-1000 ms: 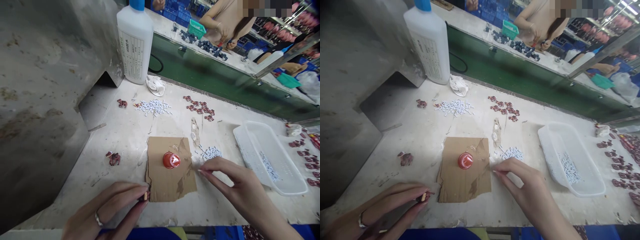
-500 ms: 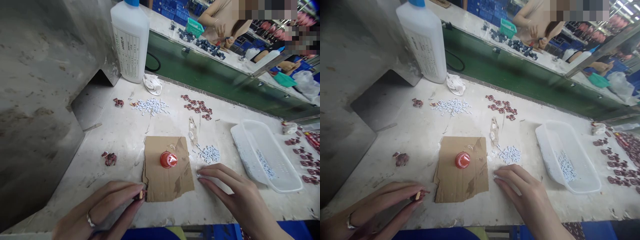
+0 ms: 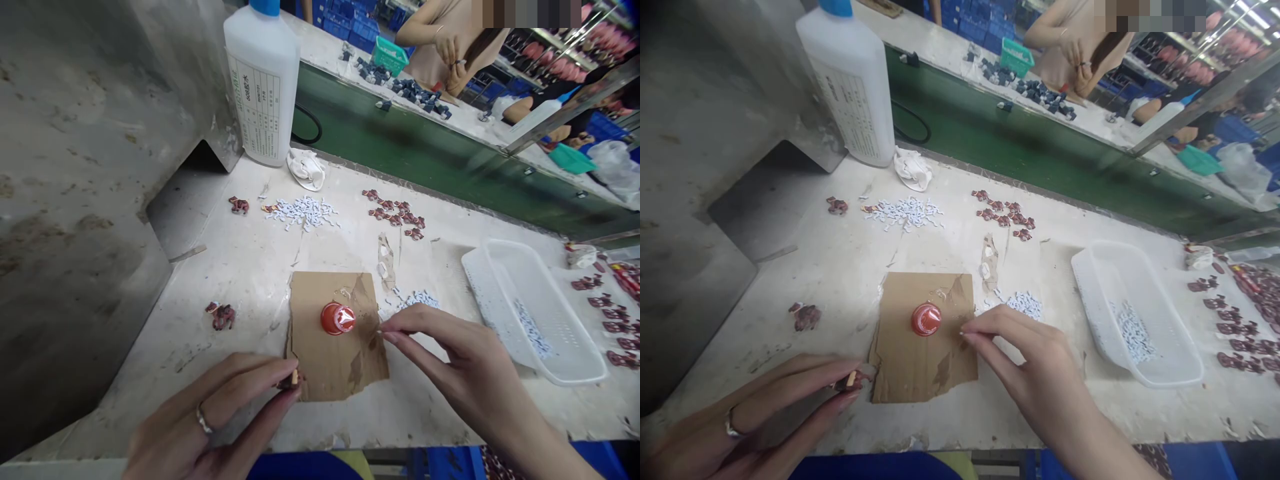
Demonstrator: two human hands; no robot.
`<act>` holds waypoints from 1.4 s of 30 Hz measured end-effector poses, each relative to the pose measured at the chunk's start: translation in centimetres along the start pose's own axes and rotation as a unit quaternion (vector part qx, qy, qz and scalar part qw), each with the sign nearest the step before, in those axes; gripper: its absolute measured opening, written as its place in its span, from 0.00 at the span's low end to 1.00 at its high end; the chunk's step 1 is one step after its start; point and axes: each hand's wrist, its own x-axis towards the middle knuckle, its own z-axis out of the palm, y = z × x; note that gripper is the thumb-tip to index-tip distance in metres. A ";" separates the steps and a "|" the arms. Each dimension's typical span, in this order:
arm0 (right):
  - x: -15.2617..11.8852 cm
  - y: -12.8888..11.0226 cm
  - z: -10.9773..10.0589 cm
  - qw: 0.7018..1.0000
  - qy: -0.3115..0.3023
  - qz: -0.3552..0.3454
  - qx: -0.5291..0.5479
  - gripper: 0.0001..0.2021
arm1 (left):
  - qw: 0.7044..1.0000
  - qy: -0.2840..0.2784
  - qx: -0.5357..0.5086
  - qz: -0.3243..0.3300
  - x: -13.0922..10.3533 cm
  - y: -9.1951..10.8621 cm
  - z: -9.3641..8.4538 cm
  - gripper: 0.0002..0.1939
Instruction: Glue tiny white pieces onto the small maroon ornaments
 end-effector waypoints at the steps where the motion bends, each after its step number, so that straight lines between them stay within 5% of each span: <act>1: 0.5 -0.4 0.0 1.000 -0.003 -0.004 0.015 0.04 | 1.000 -0.013 0.007 0.023 0.1 -0.1 -0.1 0.17; 9: 2.0 -1.5 0.7 0.999 -0.002 -0.031 0.025 0.08 | 0.999 0.034 0.014 -0.020 0.1 0.1 0.3 0.12; 23: 2.2 -1.5 1.4 0.995 0.032 -0.089 0.002 0.10 | 0.999 -0.006 0.003 -0.045 0.9 1.0 1.1 0.06; 36: 1.2 -4.3 2.2 0.968 0.040 -0.086 0.233 0.09 | 0.997 -0.038 -0.040 -0.049 0.7 1.9 2.0 0.11; 42: 1.1 -4.5 2.9 0.965 0.020 -0.069 0.254 0.09 | 0.996 -0.053 -0.047 -0.047 0.6 1.9 1.8 0.14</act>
